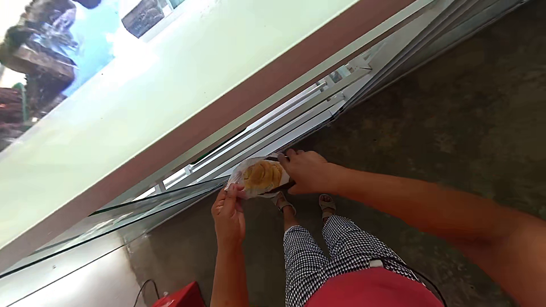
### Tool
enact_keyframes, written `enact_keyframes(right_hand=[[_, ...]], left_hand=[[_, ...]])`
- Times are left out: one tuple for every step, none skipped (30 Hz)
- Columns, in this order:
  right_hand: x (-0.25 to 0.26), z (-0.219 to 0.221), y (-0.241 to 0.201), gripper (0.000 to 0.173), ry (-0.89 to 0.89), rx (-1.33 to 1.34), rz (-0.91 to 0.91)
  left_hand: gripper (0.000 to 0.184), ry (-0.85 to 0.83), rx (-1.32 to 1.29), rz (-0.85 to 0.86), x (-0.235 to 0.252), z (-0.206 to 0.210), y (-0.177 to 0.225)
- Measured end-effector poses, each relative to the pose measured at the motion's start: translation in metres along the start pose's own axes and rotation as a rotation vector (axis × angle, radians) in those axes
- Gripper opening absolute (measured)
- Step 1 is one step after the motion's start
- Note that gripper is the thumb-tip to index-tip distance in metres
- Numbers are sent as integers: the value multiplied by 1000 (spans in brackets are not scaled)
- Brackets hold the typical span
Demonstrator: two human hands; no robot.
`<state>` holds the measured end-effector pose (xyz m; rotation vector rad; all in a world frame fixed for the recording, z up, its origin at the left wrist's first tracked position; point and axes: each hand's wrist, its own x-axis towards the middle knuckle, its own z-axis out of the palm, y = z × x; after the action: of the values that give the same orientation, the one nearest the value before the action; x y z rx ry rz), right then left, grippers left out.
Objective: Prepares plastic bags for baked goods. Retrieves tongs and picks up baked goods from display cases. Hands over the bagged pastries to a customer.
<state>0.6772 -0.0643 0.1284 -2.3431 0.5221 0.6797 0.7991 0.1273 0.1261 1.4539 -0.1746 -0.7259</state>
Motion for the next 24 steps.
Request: enact_keyframes(right_hand=[[-16, -3, 15, 92, 18, 42, 15], [-32, -5, 35, 92, 66, 86, 36], [-45, -5, 58, 90, 152, 129, 72], [-52, -5, 82, 87, 258, 164, 122], [-52, -7, 105, 86, 374, 181, 186], [-46, -12, 125, 86, 480, 188, 257], [-34, -20, 142, 89, 561, 198, 339], [-19, -31, 154, 91, 617, 223, 430], [-2, -41, 163, 94, 663, 252, 509], [15, -51, 169, 98, 698, 267, 571], [32, -59, 173, 102, 714, 269, 622], [47, -67, 174, 104, 709, 267, 664], [58, -73, 174, 103, 697, 264, 694], [65, -77, 172, 101, 678, 259, 712], [70, -80, 170, 98, 657, 251, 724], [73, -82, 170, 93, 643, 245, 727], [74, -83, 172, 89, 643, 239, 715], [72, -83, 175, 85, 655, 237, 689], [70, -82, 179, 82, 674, 240, 649], [66, -82, 183, 80, 680, 251, 610], [62, -82, 187, 78, 674, 260, 572], [57, -82, 192, 76, 665, 260, 532], [51, -82, 196, 74, 656, 252, 486], [44, -81, 201, 72, 645, 245, 434]], left_hand=[[34, 43, -21, -31, 3, -4, -6], [34, 74, -38, -64, 5, -6, -11], [34, 91, -47, -93, 6, -8, -16], [34, 100, -55, -116, 5, -9, -21], [34, 100, -63, -131, 4, -10, -26], [33, 96, -72, -140, 3, -11, -32], [33, 88, -77, -143, 1, -11, -36], [33, 81, -77, -142, 0, -11, -39], [33, 77, -69, -140, -2, -11, -40], [32, 76, -56, -135, -3, -11, -41], [32, 74, -39, -126, -5, -12, -41], [31, 73, -22, -117, -6, -13, -41], [31, 68, -6, -106, -7, -16, -41], [31, 62, 5, -96, -8, -20, -40], [31, 55, 12, -87, -9, -24, -40], [31, 47, 12, -79, -10, -28, -40], [31, 40, 10, -74, -10, -31, -40], [31, 33, 9, -72, -10, -34, -40], [31, 19, 8, -71, -10, -37, -39], [31, 6, 4, -71, -9, -39, -40], [31, -10, -9, -71, -8, -41, -41], [31, -30, -24, -70, -6, -41, -42], [31, -51, -34, -68, -4, -42, -42], [30, -73, -37, -64, -2, -42, -43]])
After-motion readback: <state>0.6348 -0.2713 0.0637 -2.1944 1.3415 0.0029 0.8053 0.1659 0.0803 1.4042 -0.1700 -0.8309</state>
